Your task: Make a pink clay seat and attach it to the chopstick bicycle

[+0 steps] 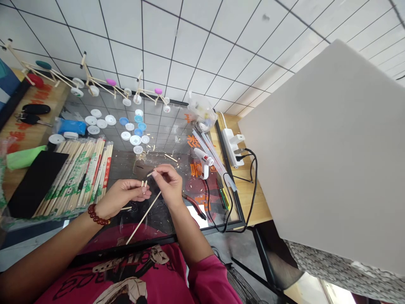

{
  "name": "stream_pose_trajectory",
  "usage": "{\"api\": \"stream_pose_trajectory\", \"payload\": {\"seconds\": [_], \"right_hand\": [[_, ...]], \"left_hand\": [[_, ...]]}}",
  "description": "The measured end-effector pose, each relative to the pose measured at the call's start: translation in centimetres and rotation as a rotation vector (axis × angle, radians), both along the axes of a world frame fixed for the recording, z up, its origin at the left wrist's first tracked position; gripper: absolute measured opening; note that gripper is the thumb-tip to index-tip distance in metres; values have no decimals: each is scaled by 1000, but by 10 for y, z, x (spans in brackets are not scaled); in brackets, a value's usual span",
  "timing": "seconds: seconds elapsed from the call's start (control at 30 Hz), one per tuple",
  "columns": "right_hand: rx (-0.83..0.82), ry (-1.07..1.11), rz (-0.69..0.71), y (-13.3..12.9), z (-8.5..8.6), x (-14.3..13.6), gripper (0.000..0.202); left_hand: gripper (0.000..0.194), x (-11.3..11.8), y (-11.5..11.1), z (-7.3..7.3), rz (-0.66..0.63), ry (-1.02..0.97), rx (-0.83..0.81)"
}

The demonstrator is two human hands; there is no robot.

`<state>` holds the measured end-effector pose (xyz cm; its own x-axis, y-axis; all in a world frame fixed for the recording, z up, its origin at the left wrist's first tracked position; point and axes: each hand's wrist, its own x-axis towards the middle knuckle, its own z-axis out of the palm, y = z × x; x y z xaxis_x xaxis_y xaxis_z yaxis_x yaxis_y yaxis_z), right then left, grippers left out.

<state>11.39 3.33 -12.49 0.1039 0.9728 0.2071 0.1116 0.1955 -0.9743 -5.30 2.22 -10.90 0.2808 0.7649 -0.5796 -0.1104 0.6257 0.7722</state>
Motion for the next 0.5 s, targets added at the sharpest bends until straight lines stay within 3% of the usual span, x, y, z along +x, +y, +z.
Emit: {"api": "stream_pose_trajectory", "payload": {"seconds": [0.07, 0.23, 0.5], "right_hand": [[139, -149, 2, -3, 3, 3, 11], [387, -488, 287, -5, 1, 5, 15], [448, -587, 335, 1, 6, 3, 18]], "left_hand": [[35, -1, 1, 2, 77, -119, -87], [32, -8, 8, 0, 210, -387, -204], [21, -11, 9, -3, 259, -410, -243]]}}
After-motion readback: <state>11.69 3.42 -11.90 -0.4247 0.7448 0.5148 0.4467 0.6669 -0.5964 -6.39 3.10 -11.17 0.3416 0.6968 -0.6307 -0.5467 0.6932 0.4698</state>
